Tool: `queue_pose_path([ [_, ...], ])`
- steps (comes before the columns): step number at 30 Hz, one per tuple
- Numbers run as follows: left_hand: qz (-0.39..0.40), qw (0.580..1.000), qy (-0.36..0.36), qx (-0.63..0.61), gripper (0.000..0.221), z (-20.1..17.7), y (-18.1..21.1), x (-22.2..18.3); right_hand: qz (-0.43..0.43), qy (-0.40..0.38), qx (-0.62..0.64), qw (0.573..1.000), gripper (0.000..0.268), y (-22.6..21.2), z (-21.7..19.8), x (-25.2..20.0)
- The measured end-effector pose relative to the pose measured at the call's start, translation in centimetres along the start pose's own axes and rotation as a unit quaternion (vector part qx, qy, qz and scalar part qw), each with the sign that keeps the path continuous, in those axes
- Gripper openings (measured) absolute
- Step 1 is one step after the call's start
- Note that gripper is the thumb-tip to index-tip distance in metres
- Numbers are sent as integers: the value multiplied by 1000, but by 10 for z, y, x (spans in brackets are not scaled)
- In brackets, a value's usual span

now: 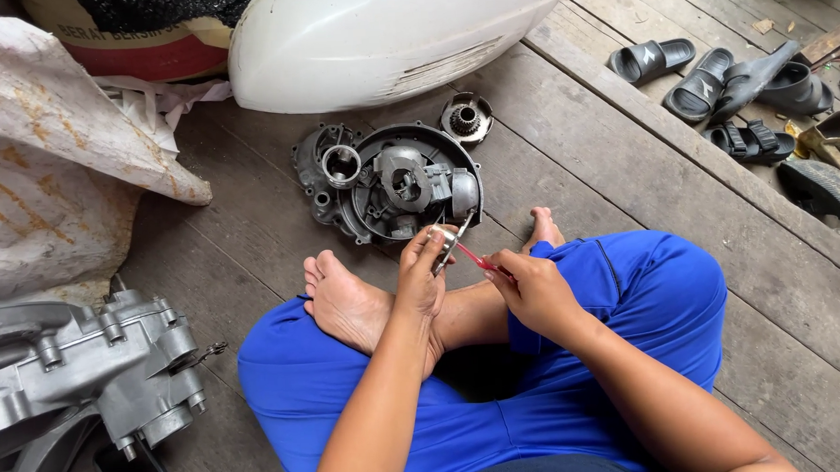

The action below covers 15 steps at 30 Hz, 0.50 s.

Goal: Cleaning a motorcycle clutch hub using a toothbrush and a screwdriver to remove debris.

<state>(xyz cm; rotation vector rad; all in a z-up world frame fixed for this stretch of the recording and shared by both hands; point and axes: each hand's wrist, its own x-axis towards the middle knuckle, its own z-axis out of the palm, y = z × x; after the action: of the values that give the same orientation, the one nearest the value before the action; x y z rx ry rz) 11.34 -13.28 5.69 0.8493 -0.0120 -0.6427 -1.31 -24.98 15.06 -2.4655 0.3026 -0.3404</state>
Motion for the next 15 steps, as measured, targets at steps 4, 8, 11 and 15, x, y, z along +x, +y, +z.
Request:
queue_pose_path([
  [4, 6, 1000, -20, 21, 29, 0, 2, -2, -55, 28, -123, 990, 12, 5, 2, -4],
  [8, 10, 999, -29, 44, 31, 2, -2, -1, -62, 59, -188, 978, 14, -1, 2, -8],
  [11, -2, 998, -14, 58, 29, 4, -2, -3, -18, 36, -112, 993, 10, 0, 4, -3],
  [15, -43, 993, -16, 105, 30, 19, -1, -21, 91, -37, 48, 994, 10, 8, 9, 0],
])
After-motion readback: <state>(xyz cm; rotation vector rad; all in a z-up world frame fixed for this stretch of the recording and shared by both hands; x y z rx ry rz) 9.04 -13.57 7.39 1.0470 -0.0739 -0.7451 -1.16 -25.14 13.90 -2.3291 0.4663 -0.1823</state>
